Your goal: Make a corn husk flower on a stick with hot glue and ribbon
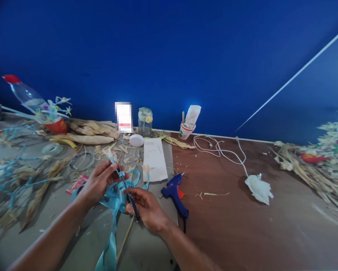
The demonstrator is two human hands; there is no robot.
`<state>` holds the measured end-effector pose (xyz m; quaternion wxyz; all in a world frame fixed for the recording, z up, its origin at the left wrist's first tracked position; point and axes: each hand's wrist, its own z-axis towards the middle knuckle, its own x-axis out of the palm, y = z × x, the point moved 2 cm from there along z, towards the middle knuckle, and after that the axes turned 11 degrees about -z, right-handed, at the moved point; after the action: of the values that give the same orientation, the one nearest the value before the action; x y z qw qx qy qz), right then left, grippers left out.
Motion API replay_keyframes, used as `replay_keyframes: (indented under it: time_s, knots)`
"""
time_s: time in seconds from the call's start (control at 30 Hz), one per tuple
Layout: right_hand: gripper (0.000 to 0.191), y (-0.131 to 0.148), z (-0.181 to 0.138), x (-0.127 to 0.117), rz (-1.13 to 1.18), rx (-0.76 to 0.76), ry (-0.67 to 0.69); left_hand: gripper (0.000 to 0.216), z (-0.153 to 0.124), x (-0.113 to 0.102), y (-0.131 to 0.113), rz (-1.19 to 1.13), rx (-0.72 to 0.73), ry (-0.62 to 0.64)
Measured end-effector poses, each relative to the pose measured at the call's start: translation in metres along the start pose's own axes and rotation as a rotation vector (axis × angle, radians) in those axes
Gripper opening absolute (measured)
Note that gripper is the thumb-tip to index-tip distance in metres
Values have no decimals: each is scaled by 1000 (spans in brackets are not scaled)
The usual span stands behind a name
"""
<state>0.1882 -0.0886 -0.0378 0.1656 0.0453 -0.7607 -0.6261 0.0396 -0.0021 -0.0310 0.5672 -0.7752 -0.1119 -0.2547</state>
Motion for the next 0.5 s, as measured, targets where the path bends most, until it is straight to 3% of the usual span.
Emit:
replay_keyframes:
  time_s: [0.23, 0.5]
  knots:
    - [56, -4, -1, -1, -19, 2, -35, 27, -6, 10, 4, 7, 27, 18]
    - [54, -2, -1, -2, -17, -43, -27, 31, -7, 14, 10, 270, 101, 7]
